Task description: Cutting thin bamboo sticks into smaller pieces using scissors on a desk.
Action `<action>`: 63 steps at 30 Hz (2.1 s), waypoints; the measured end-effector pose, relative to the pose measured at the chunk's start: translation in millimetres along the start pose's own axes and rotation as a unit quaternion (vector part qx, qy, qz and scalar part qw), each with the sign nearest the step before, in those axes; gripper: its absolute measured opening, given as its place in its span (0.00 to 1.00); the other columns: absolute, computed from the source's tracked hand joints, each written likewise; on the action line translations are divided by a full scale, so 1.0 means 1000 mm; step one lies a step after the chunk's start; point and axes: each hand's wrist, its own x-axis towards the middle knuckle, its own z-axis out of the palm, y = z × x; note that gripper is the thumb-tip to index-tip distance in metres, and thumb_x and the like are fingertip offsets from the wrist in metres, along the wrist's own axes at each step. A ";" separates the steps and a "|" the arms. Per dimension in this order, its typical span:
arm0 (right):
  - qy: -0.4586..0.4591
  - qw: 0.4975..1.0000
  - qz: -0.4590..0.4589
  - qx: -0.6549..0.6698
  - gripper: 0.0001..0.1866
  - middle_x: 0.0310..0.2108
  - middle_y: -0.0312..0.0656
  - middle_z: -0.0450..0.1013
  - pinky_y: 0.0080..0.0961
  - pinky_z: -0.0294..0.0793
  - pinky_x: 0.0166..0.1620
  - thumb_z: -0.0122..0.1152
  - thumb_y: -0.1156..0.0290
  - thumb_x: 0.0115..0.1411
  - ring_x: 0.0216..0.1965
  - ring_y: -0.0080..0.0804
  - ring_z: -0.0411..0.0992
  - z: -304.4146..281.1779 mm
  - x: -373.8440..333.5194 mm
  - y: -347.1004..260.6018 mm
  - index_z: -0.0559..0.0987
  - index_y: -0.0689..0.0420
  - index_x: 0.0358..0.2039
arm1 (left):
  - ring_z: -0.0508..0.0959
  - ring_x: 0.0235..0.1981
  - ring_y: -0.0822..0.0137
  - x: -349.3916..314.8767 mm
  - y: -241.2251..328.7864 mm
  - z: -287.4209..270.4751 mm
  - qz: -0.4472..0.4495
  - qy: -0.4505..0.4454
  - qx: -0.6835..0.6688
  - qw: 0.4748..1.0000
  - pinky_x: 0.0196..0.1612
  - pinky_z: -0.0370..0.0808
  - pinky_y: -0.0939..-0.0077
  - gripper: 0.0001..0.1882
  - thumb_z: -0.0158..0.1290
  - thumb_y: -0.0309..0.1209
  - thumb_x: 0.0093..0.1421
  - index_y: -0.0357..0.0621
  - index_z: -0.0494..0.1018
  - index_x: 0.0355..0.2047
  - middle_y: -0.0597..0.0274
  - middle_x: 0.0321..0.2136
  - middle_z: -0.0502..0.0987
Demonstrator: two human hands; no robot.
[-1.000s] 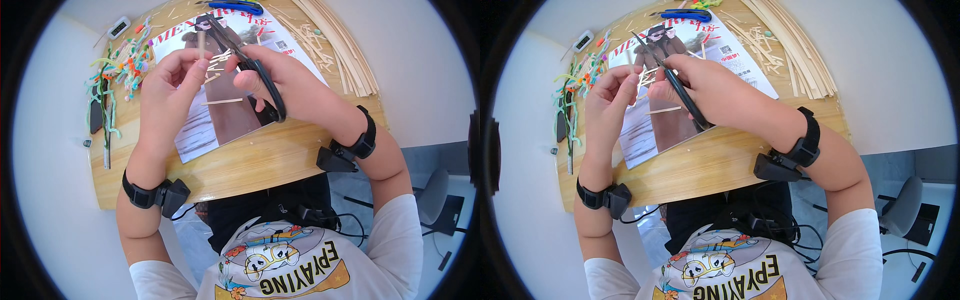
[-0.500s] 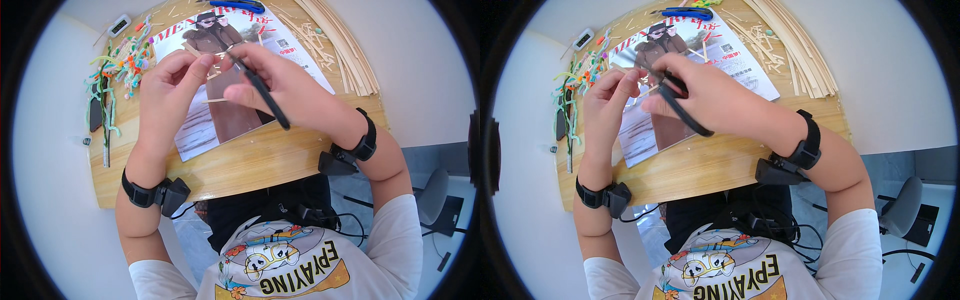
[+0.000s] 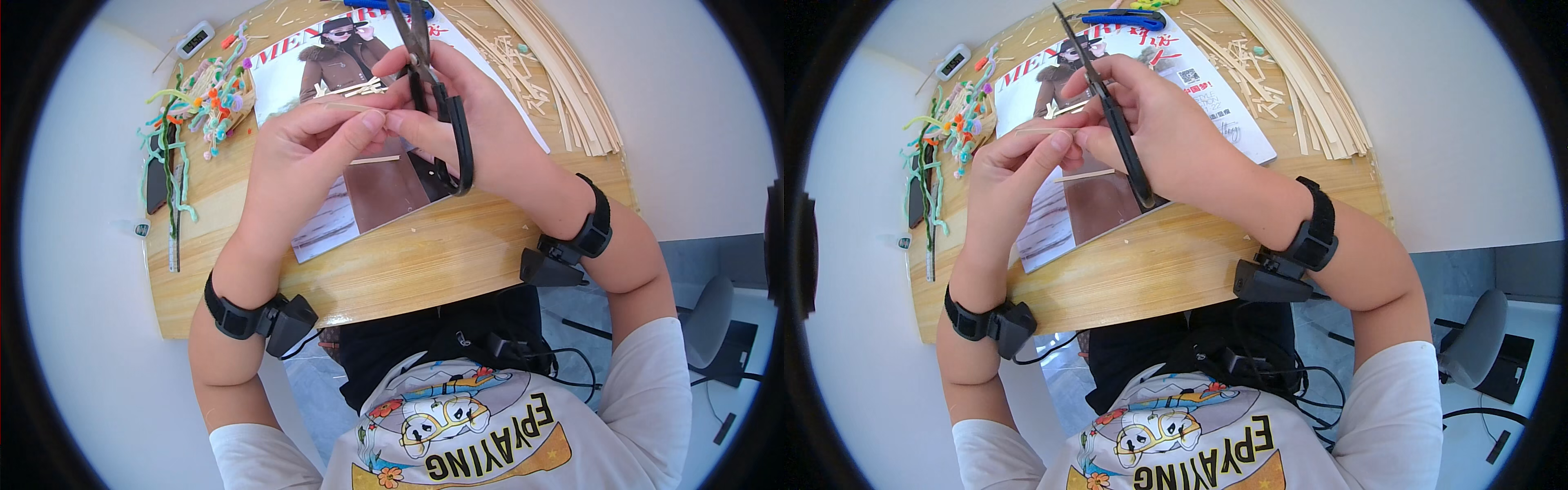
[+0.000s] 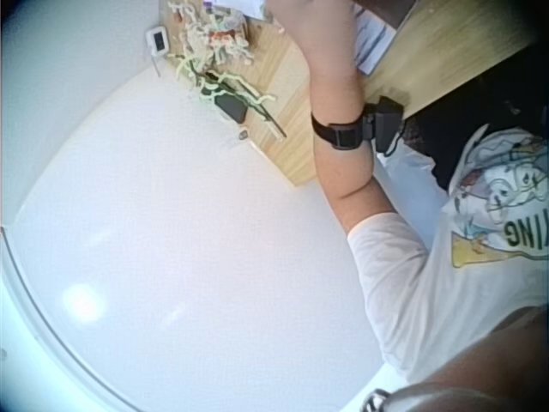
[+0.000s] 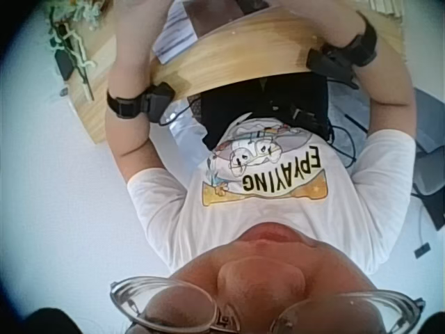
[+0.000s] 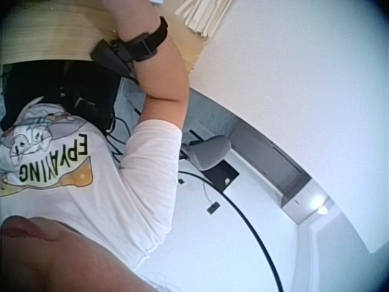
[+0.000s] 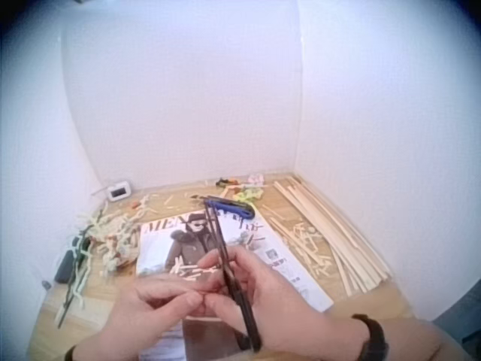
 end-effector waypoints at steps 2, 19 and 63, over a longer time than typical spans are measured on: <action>-0.001 1.000 0.023 -0.005 0.22 0.33 0.33 0.72 0.13 0.66 0.28 0.60 0.77 0.60 0.29 0.14 0.68 0.000 0.000 -0.004 0.69 0.58 0.54 | 0.78 0.35 0.74 -0.001 0.000 0.002 0.017 0.000 0.020 1.000 0.41 0.75 0.80 0.12 0.54 0.28 0.65 0.33 0.79 0.44 0.59 0.37 0.80; 0.022 0.998 0.013 -0.059 0.17 0.30 0.30 0.68 0.13 0.70 0.38 0.60 0.80 0.57 0.33 0.14 0.68 -0.004 0.001 -0.009 0.72 0.57 0.48 | 0.76 0.33 0.80 0.001 -0.003 -0.008 -0.005 0.048 0.069 0.996 0.37 0.72 0.86 0.08 0.57 0.30 0.61 0.37 0.75 0.36 0.69 0.31 0.77; -0.084 0.985 0.141 -0.047 0.29 0.32 0.35 0.70 0.16 0.70 0.30 0.59 0.47 0.62 0.26 0.18 0.69 0.005 -0.006 -0.018 0.72 0.60 0.50 | 0.71 0.30 0.80 -0.002 0.003 -0.004 0.073 0.076 0.123 0.987 0.36 0.70 0.83 0.10 0.53 0.32 0.65 0.37 0.74 0.32 0.70 0.27 0.76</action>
